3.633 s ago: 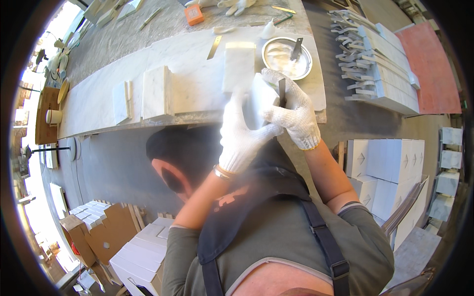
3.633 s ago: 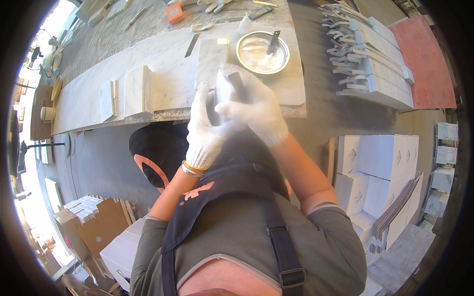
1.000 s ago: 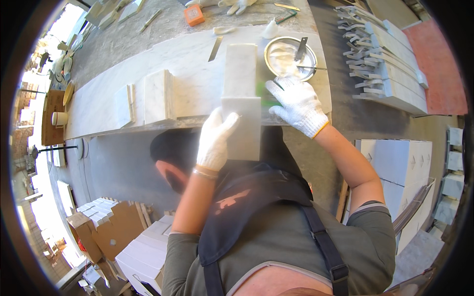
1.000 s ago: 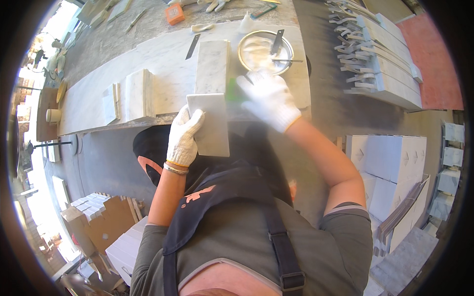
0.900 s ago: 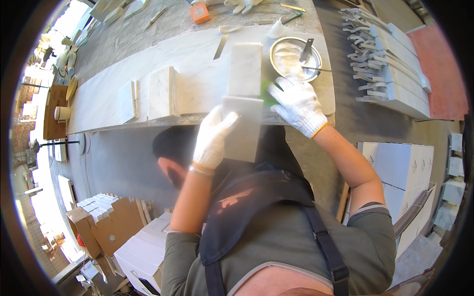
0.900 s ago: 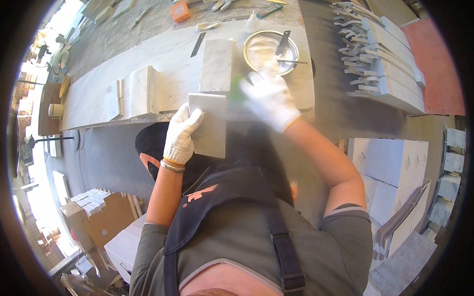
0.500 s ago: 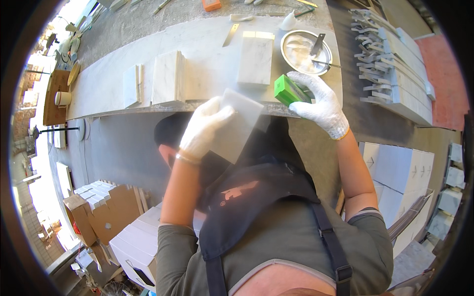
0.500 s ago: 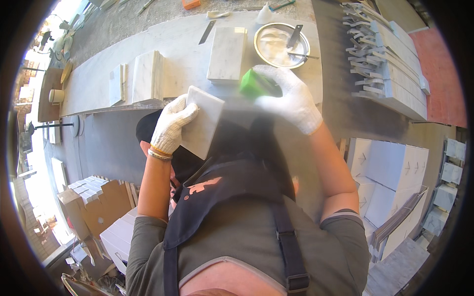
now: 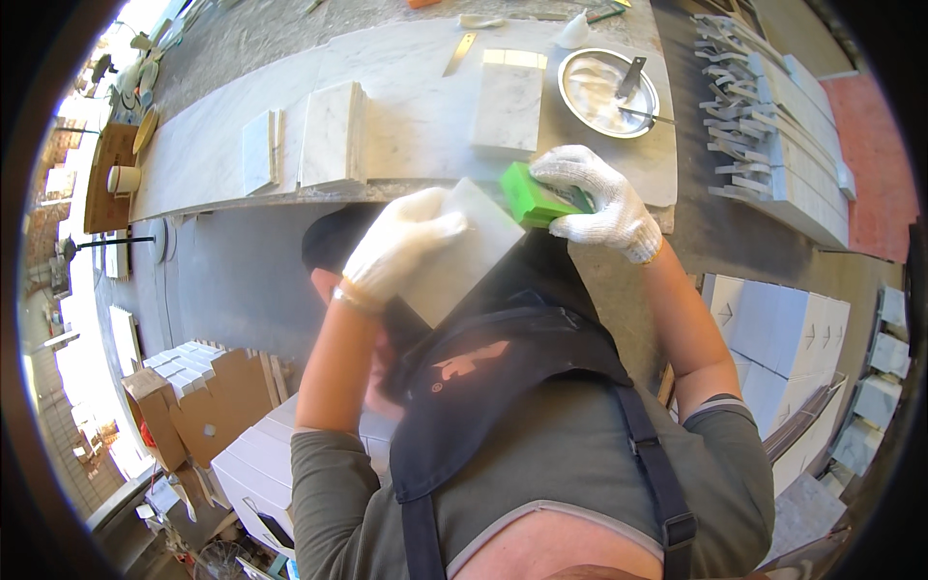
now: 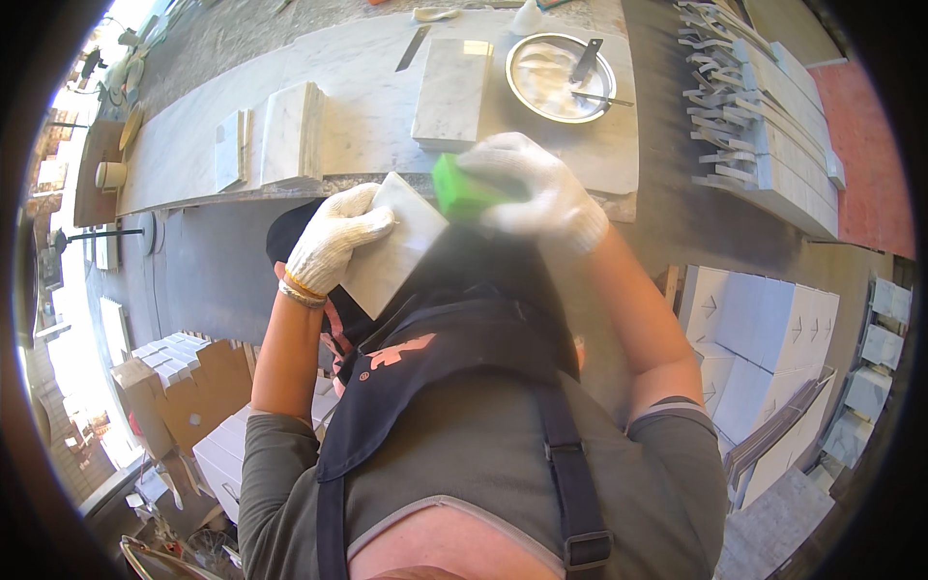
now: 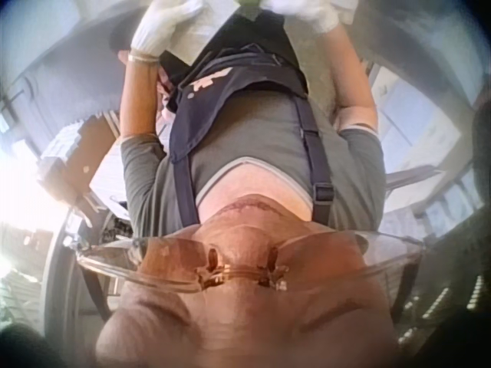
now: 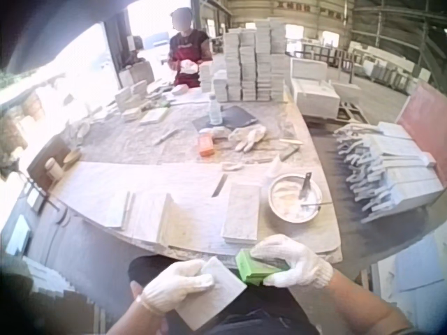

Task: The person applies a white paste from a metal bowl onto small rectangular blocks using a metal spatula, then rubs the blocks together with a green sponge. The person repeats this process for multiple blocks at a workbench.

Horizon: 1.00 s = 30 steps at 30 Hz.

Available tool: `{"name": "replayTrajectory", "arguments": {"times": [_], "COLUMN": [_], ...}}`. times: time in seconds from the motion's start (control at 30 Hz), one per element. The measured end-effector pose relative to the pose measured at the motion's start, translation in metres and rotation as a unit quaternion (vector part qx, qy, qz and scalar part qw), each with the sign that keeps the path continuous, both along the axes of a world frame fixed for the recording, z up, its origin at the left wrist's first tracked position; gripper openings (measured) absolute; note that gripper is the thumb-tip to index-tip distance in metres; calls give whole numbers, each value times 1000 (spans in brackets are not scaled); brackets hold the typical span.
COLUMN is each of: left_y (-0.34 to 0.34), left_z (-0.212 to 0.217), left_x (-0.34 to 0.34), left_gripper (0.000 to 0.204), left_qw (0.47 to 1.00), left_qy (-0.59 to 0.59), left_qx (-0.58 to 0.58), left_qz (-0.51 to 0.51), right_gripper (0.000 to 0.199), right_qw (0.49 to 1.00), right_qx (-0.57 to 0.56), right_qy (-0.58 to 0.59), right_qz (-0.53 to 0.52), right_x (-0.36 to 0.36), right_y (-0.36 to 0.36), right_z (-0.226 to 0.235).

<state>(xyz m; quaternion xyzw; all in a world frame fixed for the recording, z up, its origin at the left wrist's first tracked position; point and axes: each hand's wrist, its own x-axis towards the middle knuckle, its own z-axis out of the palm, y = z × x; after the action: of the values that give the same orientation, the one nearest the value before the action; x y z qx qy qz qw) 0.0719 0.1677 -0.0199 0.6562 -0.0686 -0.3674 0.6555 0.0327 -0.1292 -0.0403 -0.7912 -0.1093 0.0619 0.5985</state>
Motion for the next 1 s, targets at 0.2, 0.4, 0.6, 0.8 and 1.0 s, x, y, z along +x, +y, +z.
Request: {"name": "replayTrajectory", "arguments": {"times": [0.2,0.4,0.6,0.8,1.0], "left_y": [-3,-3,-5,1,-6], "left_z": [9,9,3,8,5], "left_x": [4,-1,-2,-1,-1], "left_gripper": [37,39,39,41,42], "left_qw": [999,1000,999,999,998], "left_qy": [47,17,29,42,52], "left_qx": [-22,8,-26,-17,-23], "left_qz": [-8,-10,-12,-22,-7], "right_gripper": [66,62,68,63,66], "right_qw": [984,992,974,991,977], "right_qx": [145,52,145,73,104], "right_qy": [-104,-115,-159,-106,-160], "right_qz": [21,24,74,23,91], "right_x": [-11,-1,-7,-3,-6], "right_y": [-1,5,-5,0,-3], "right_z": [11,10,11,11,12]}}
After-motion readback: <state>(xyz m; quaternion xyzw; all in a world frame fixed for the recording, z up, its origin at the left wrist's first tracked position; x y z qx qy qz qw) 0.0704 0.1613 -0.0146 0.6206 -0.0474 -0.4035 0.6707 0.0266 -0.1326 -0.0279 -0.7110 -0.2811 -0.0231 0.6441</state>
